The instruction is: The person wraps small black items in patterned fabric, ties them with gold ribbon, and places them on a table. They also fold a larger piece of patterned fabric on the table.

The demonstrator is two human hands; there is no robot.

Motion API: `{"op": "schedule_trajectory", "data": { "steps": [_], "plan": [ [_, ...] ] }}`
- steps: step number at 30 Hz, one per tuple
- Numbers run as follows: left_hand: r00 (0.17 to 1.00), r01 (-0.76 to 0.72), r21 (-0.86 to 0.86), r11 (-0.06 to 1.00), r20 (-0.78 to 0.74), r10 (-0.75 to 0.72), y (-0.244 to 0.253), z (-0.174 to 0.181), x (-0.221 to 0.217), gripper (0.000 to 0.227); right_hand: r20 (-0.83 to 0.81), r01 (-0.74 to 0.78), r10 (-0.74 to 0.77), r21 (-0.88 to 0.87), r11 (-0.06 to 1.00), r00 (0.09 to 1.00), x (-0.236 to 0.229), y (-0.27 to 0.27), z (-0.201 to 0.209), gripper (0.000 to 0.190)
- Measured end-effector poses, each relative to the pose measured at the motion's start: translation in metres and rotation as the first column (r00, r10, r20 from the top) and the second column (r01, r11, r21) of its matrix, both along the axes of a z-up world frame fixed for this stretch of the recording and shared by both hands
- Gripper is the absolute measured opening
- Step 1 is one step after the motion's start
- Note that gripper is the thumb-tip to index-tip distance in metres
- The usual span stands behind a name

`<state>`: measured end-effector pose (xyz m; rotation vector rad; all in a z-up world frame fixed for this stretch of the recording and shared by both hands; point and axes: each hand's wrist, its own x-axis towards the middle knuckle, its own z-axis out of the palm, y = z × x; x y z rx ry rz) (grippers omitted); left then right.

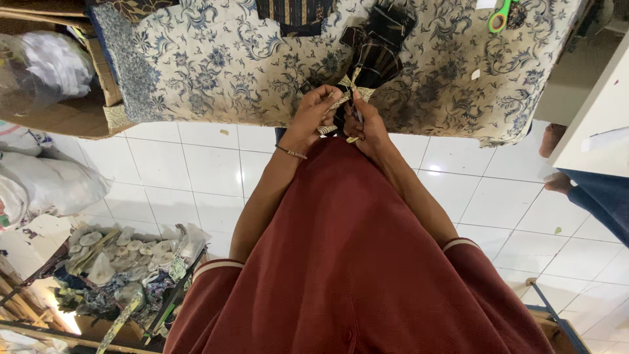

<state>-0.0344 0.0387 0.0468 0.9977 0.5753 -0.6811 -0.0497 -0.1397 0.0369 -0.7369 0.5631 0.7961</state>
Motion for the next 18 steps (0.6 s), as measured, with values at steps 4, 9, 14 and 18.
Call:
{"op": "schedule_trajectory", "data": {
  "steps": [4,9,14,18],
  "plan": [
    [1.0,-0.023,-0.044,0.999,-0.006,0.023,0.0031,0.0024,-0.003,0.014,-0.006,0.018,-0.018,0.022,1.0,1.0,-0.0007,-0.0006,0.0009,0.046],
    [0.997,0.056,0.152,0.987,0.036,-0.062,-0.0021,0.0049,0.0031,0.019,0.023,-0.015,0.015,-0.002,1.0,1.0,0.0025,-0.0017,0.0017,0.046],
    [0.913,0.186,0.508,0.841,0.227,-0.339,-0.0047,0.0074,0.0035,0.025,0.027,-0.016,0.017,-0.048,0.999,0.999,0.0001,-0.0011,-0.0008,0.046],
    [0.777,0.153,0.634,0.758,0.397,-0.488,-0.005,0.0083,0.0037,0.025,0.078,-0.029,0.036,-0.083,0.996,0.996,0.001,-0.0009,-0.0047,0.047]
  ]
}}
